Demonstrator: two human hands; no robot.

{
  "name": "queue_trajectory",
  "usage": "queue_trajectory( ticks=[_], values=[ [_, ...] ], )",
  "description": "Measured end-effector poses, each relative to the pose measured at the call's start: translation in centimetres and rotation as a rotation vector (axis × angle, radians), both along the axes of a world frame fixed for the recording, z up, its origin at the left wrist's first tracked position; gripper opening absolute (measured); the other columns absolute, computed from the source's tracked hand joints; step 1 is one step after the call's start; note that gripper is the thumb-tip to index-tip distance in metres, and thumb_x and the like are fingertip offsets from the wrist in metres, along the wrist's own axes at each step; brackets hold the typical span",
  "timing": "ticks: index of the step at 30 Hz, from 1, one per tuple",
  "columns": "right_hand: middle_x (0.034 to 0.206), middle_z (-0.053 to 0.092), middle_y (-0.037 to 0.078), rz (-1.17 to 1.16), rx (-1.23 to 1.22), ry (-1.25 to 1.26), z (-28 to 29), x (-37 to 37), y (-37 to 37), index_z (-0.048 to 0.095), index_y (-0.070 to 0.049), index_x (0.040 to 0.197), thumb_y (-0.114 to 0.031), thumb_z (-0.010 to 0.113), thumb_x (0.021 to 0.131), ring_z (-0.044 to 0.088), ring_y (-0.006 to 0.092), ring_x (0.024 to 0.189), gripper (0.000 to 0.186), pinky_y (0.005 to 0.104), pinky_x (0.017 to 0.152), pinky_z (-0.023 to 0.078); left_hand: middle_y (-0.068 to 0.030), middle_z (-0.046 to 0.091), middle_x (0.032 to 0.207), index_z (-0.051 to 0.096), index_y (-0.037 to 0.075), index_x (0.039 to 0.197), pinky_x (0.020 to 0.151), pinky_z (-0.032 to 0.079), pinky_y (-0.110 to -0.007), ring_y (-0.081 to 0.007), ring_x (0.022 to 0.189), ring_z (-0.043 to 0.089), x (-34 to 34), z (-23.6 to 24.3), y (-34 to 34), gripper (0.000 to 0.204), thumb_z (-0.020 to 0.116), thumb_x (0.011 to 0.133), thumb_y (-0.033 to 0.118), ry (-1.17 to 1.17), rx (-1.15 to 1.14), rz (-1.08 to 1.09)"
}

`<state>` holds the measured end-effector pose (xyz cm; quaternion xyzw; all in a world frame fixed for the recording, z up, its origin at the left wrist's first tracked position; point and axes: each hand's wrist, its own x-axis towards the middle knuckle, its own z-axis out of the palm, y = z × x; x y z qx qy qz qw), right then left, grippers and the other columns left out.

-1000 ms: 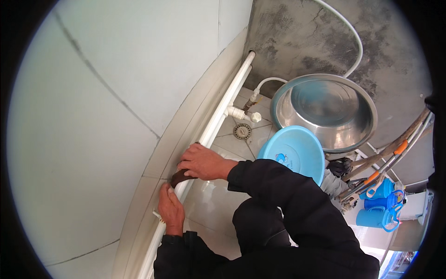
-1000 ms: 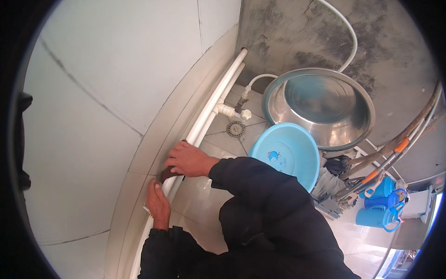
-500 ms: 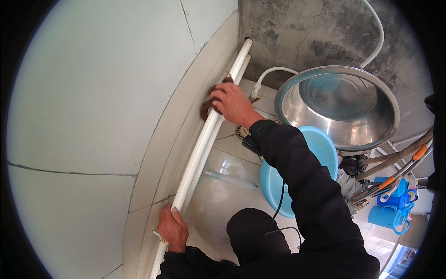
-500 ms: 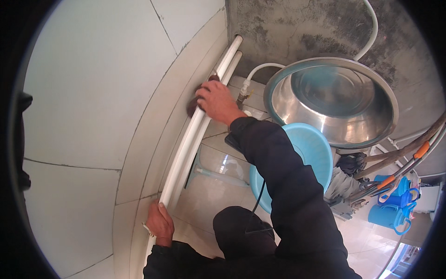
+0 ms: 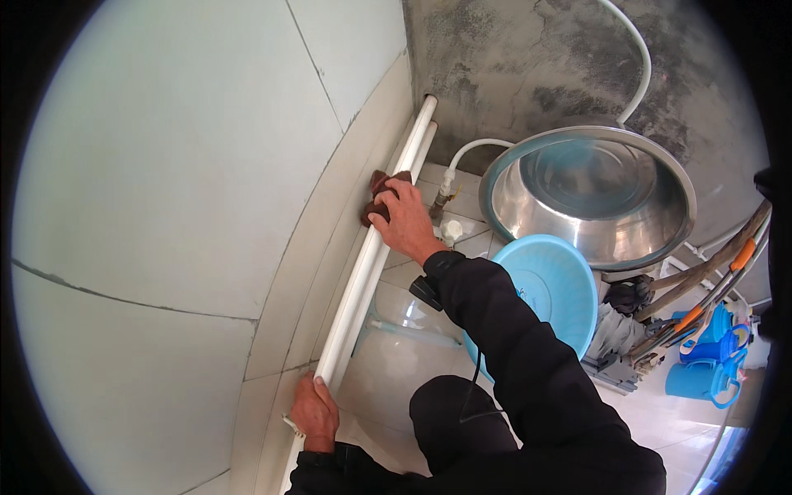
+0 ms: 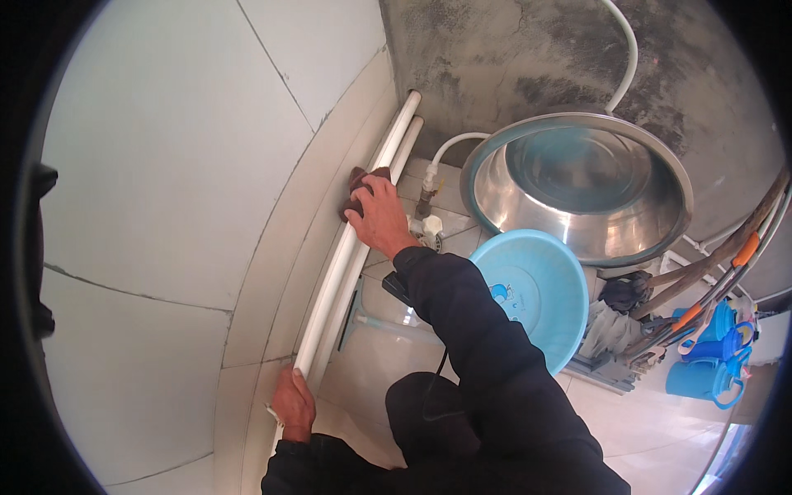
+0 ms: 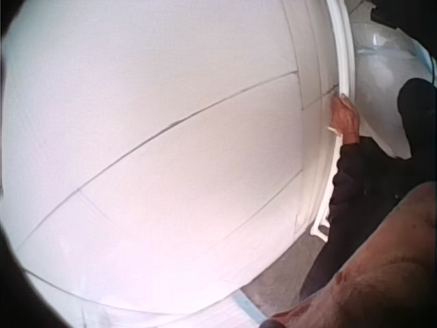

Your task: The person kneels and wipes white wall-mounted pipes with a brown cloth, then stands and wipes the window sill and frame. The person uses a cloth to clean the surfaces in a tiled room.

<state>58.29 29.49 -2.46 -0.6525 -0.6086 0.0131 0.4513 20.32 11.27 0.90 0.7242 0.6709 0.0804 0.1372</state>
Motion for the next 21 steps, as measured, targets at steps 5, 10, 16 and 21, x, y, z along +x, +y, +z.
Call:
queue_trajectory(
  ticks=[5,10,16,21],
  values=[
    [0.141,0.053,0.020,-0.088,-0.013,0.039,-0.5,0.5,1.5,0.064,-0.006,0.116,-0.017,0.080,0.090,0.050,0.0438,0.131,0.032,0.0508,0.113,0.043,-0.0252,0.073,0.110,0.066,0.003,0.126,0.084,0.054,-0.059,-0.0491,0.097,0.070,1.7,0.7,2.9,0.037,0.049,0.112,0.032,-0.043,-0.123,-0.105],
    [0.139,0.051,0.022,-0.211,0.126,0.073,-2.4,3.7,5.4,0.061,-0.006,0.116,-0.012,0.078,0.089,0.049,0.0448,0.131,0.032,0.0530,0.111,0.041,-0.0268,0.073,0.105,0.064,0.003,0.120,0.080,0.054,-0.062,-0.0515,0.091,0.070,2.9,0.6,4.5,0.033,0.049,0.111,0.032,0.002,-0.205,-0.139],
    [0.136,0.050,0.026,-0.356,0.159,0.195,-3.3,9.0,11.5,0.054,-0.003,0.127,-0.010,0.077,0.087,0.049,0.0466,0.130,0.046,0.0528,0.111,0.043,-0.0253,0.073,0.102,0.063,0.005,0.122,0.076,0.054,-0.062,-0.0510,0.087,0.070,2.5,0.4,4.4,0.031,0.052,0.109,0.031,-0.014,-0.202,-0.164],
    [0.138,0.049,0.036,-0.465,-0.089,0.405,-3.5,13.8,16.1,0.034,0.005,0.149,-0.018,0.076,0.089,0.054,0.0550,0.129,0.078,0.0558,0.110,0.048,-0.0250,0.073,0.101,0.063,0.005,0.124,0.075,0.054,-0.061,-0.0505,0.085,0.070,2.6,0.6,4.3,0.031,0.056,0.107,0.030,-0.002,-0.230,-0.136]
  ],
)
